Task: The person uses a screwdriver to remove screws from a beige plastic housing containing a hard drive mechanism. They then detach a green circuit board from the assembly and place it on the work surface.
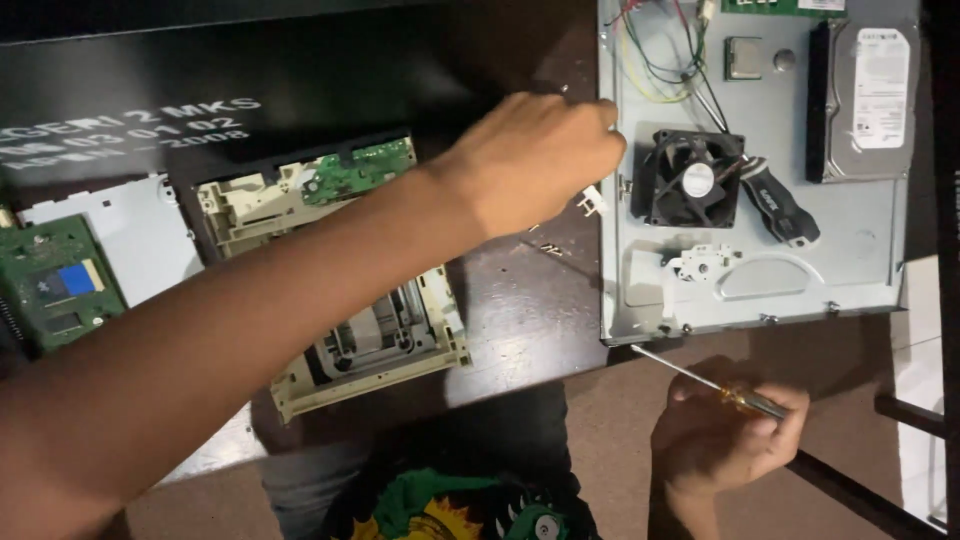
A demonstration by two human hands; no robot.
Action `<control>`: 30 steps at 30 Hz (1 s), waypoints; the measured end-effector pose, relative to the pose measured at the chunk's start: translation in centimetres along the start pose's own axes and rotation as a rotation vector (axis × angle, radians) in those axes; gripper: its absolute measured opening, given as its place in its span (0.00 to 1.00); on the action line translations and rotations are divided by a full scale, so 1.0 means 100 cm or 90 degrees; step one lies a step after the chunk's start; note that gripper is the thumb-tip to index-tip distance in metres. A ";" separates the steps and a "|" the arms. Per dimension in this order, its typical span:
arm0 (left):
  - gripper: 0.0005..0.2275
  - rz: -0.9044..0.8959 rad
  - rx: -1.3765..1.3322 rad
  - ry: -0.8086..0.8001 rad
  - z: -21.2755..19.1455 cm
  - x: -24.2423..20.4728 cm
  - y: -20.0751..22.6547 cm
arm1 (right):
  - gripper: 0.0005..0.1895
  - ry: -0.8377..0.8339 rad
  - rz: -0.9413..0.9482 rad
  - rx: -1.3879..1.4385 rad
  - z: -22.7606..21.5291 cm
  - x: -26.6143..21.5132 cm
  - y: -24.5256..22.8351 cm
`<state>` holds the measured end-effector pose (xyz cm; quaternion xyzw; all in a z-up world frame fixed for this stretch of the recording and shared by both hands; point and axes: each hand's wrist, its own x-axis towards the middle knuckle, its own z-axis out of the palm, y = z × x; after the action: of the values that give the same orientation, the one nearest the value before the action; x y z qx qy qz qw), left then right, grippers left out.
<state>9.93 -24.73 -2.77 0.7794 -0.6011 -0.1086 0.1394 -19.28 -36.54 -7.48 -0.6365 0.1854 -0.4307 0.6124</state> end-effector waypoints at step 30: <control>0.10 -0.089 0.071 0.231 -0.040 -0.190 0.057 | 0.23 -0.174 -0.199 -0.220 0.022 0.014 -0.007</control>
<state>1.29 -7.38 2.99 0.8325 -0.5158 0.0577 0.1939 -16.99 -36.14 -6.12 -0.8048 0.0716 -0.3921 0.4398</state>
